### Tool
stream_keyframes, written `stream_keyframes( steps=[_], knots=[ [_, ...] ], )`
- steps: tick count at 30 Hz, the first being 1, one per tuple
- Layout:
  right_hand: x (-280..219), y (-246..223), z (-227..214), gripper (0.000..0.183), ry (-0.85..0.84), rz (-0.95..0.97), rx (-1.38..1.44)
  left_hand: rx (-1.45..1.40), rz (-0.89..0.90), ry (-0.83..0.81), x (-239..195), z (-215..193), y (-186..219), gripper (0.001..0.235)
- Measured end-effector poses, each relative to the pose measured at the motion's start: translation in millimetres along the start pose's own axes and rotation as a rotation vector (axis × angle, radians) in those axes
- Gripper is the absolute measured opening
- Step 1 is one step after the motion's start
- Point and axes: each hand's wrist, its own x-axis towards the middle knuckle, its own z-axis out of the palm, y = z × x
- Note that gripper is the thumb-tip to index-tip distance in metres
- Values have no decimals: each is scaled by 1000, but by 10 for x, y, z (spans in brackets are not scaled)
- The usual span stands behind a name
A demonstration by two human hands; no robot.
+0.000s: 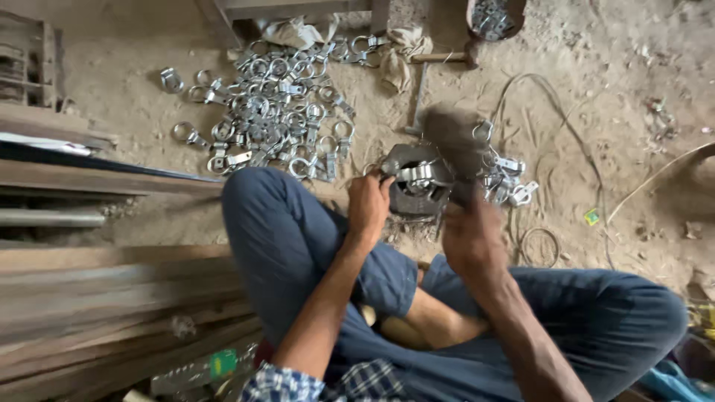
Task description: The person assembles metal clips by placing components into a jig, inserting a pin, and striking the pin with a hammer. They repeat these actions for multiple items taken from a pile on the floor.
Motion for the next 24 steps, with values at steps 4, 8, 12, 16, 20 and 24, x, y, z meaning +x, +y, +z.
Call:
stream_keyframes(
  steps=[4,8,12,16,20,24],
  knots=[
    [-262,146,179,24,-280,374,-82,16,71,73,-36,-23,-34,23],
    [-654,387,40,27,-225,426,39,-57,-66,-82,44,-50,81,22],
    [-961,622,63,30,-201,451,9,-96,-83,-103,-6,-124,180,20],
    [-1134,803,194,34,-222,619,83,-52,-85,-137,-9,-144,171,20],
    [-1185,940,249,38,-215,671,151,-131,-50,-63,-8,-123,138,16],
    [-1237,991,255,38,-219,743,177,-327,-147,-85,-43,-121,106,18]
  ],
)
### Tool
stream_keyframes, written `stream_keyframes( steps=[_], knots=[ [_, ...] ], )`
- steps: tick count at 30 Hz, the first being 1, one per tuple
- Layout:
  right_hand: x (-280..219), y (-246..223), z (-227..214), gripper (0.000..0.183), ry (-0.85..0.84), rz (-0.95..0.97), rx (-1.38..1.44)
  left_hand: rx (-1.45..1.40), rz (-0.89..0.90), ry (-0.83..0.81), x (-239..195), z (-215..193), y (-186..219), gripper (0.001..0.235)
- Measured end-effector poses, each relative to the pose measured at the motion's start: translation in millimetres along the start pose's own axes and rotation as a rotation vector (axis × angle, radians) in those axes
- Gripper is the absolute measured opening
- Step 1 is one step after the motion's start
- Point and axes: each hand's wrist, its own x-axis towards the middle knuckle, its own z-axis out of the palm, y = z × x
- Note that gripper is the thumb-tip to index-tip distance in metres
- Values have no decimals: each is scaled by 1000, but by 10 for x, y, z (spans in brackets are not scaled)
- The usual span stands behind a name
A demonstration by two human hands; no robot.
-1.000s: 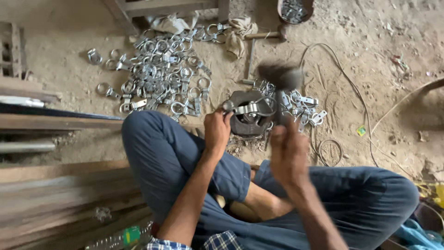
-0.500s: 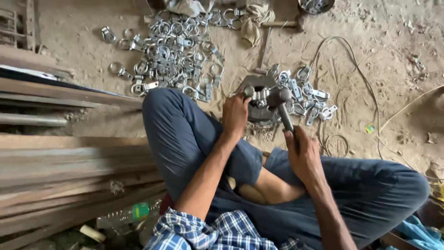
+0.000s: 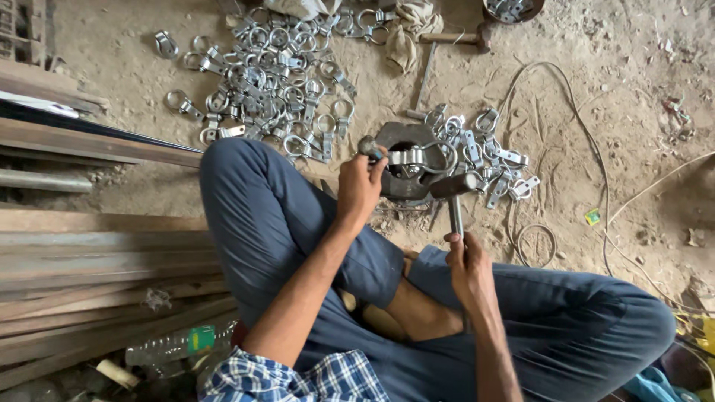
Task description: The person assembles metal clips by placing components into a jig, inserting a pin, and striking the pin with a hammer. They repeat these actions for multiple items taken from a pile on the floor.
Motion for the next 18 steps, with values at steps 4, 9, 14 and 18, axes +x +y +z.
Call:
stream_keyframes(
  steps=[4,9,14,18],
  knots=[
    [47,16,12,38,-72,83,-70,14,-47,-10,23,-12,-6,19],
    [14,16,53,39,-39,-55,-168,-9,33,-48,179,-77,-38,26],
    [19,-6,40,35,-79,100,-58,60,-282,-284,700,-185,-130,41],
    [48,-15,15,36,-57,89,-45,41,-185,-399,1185,-135,-297,39]
  ],
)
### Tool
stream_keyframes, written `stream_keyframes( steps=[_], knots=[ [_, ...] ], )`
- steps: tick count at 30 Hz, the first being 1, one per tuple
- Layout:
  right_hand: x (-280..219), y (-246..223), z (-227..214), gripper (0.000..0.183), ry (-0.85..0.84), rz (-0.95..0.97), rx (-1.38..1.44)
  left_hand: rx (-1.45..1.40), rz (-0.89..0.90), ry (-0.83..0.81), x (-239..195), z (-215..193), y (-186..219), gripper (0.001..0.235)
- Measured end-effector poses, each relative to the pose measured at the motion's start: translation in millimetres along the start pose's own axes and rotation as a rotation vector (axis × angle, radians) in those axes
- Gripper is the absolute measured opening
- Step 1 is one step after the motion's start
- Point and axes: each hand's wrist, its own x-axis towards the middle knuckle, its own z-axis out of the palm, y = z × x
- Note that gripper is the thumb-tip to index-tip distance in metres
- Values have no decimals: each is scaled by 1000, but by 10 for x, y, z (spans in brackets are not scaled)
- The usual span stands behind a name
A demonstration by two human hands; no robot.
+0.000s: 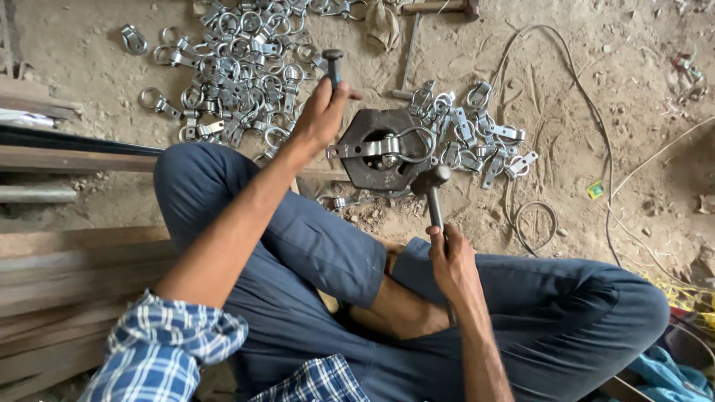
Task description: The person assembles metal clips by placing components into a jig, inserting a pin, and striking the pin with a hammer. They repeat these actions for multiple items taken from a pile on the floor.
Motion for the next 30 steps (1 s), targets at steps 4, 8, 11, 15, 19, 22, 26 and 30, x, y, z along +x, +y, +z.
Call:
stream_keyframes(
  steps=[4,8,11,15,19,22,26,30],
  knots=[
    [16,-3,33,36,-15,1,9,-156,-147,-139,213,148,-252,32],
    [15,-52,-16,39,-20,71,64,-145,-329,-159,237,284,-457,40],
    [-8,-140,-47,43,-30,188,208,-293,-232,-206,216,278,-494,37],
    [-12,-206,-61,52,-3,266,144,-365,-152,-300,187,347,-460,39],
    [35,-247,-18,54,80,279,332,-343,-177,-311,176,346,-351,44],
    [87,-222,13,61,156,290,282,-313,-222,-281,127,362,-302,48],
    [245,-181,94,71,252,92,205,-286,-224,-212,90,407,-284,46],
    [456,-217,198,75,267,74,199,-332,-224,-208,88,419,-279,45]
  ],
)
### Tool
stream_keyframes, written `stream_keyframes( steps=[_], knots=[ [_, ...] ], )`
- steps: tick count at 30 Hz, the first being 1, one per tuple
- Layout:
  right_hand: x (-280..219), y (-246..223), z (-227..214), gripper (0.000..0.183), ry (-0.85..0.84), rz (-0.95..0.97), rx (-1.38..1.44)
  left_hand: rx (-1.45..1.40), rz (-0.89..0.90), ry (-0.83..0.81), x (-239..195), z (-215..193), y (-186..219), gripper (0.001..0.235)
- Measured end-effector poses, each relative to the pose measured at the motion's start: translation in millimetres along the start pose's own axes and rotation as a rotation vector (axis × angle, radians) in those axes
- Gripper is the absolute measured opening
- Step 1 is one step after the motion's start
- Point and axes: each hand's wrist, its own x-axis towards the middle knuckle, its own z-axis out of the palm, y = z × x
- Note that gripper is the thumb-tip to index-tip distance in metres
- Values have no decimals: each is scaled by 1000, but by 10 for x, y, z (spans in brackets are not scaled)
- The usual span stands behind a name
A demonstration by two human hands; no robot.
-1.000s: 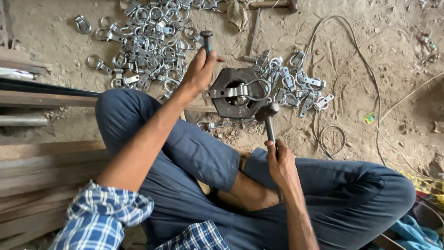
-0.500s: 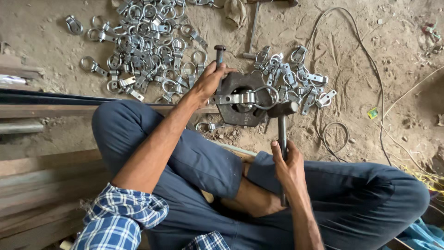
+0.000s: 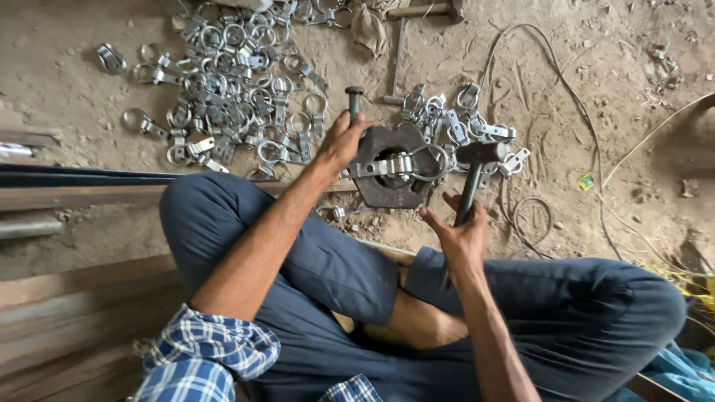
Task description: The person assembles metal clips by placing components into a jig, inserting a pin, and striking the pin with a hammer. They repeat these actions for multiple items taken from a pile on the floor.
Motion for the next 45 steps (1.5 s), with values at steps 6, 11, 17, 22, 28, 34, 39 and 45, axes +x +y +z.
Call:
stream_keyframes(
  steps=[6,11,17,22,28,34,39,45],
  knots=[
    [61,-17,149,70,-46,-250,22,-7,63,14,-53,-5,2,45],
    [72,-31,173,62,-42,-14,103,6,-33,63,-223,32,142,46],
    [90,-25,147,62,-27,-92,149,-6,40,44,-273,13,158,43],
    [192,177,114,57,-31,98,84,-24,220,58,-113,105,-10,42],
    [276,272,227,53,-7,-378,166,438,691,164,-124,109,35,38],
    [161,194,289,54,6,-112,91,-37,153,40,-172,30,180,42],
    [88,-124,150,51,-25,-84,32,-4,138,29,-231,94,421,48],
    [150,-221,140,44,-104,71,122,-6,-126,102,-340,128,631,43]
  ],
)
